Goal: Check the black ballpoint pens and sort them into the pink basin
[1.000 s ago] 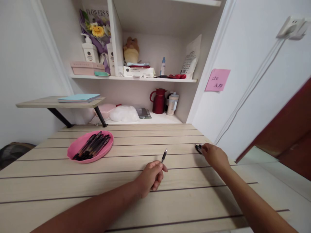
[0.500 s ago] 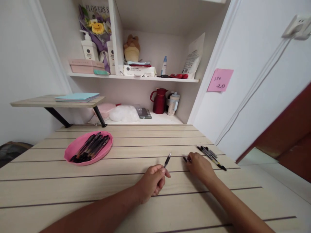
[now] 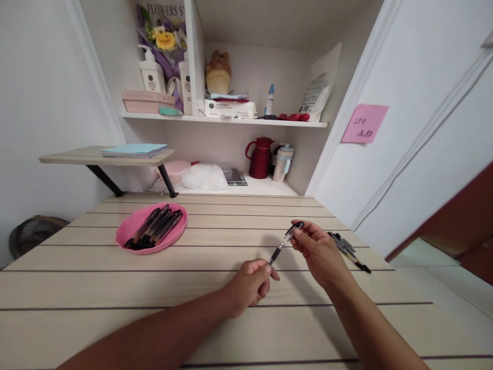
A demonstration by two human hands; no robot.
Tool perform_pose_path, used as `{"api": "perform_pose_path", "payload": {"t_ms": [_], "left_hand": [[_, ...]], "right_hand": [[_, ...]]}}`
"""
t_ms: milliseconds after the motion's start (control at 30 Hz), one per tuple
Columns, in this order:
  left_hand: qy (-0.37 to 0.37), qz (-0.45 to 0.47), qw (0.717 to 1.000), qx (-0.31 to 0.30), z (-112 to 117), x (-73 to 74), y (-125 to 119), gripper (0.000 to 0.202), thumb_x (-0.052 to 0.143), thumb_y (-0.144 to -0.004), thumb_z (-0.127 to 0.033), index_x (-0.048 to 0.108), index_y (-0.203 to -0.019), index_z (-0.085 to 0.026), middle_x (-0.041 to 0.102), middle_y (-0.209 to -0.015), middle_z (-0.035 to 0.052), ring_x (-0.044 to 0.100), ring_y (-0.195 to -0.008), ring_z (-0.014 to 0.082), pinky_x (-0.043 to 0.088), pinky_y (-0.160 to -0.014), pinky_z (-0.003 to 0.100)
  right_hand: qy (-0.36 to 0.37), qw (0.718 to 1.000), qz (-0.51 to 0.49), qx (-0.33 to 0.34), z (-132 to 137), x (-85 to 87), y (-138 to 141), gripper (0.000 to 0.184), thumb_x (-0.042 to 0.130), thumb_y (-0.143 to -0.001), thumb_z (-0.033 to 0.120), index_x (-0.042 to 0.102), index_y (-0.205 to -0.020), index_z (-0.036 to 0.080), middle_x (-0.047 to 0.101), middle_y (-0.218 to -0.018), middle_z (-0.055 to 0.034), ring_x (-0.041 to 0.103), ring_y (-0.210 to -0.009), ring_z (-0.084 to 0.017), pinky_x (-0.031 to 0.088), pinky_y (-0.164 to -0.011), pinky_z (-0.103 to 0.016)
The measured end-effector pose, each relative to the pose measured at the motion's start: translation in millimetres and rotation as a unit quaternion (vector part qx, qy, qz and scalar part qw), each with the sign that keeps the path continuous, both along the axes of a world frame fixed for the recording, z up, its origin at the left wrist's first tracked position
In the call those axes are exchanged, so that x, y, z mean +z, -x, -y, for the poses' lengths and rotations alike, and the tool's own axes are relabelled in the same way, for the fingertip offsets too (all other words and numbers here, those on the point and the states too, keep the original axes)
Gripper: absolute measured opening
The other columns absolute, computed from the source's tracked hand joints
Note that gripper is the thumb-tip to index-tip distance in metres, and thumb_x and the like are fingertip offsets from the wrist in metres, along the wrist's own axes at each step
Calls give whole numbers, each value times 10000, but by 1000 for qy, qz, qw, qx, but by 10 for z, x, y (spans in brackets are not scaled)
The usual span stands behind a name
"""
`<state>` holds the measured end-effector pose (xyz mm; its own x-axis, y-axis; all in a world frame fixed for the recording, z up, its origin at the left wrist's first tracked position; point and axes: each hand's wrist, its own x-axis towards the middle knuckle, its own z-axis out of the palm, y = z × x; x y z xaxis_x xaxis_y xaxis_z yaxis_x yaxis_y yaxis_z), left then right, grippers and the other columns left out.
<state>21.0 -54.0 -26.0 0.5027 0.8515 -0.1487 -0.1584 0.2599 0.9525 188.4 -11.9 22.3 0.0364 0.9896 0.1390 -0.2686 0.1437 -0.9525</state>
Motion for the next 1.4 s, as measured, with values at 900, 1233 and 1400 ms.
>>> {"api": "perform_pose_path", "payload": {"t_ms": [900, 1233, 1400], "left_hand": [[34, -7, 999, 21, -3, -56, -27, 207, 433, -770, -356, 479, -819, -161, 398, -448, -91, 186, -275, 14, 100, -315, 167], [-150, -130, 976, 90, -109, 223, 148, 260, 435, -782, -337, 585, -878, -147, 478, -583, -27, 407, -446, 59, 309, -453, 188], [-351, -363, 832, 231, -233, 651, 865, 222, 539, -720, -297, 682, -848, -185, 561, -779, 28, 524, -743, 143, 379, -675, 237]], "right_hand": [[42, 991, 78, 102, 168, -271, 231, 347, 686, -627, 401, 566, -887, 204, 510, -618, 36, 453, -518, -97, 362, -511, -240], [50, 980, 191, 39, 255, -340, -69, 390, 568, -713, 487, 587, -976, 200, 610, -727, -23, 474, -516, -105, 353, -482, -244], [86, 945, 312, 47, 300, -610, -344, 309, 592, -661, 500, 640, -717, 201, 500, -486, 15, 364, -417, -103, 261, -406, -243]]}}
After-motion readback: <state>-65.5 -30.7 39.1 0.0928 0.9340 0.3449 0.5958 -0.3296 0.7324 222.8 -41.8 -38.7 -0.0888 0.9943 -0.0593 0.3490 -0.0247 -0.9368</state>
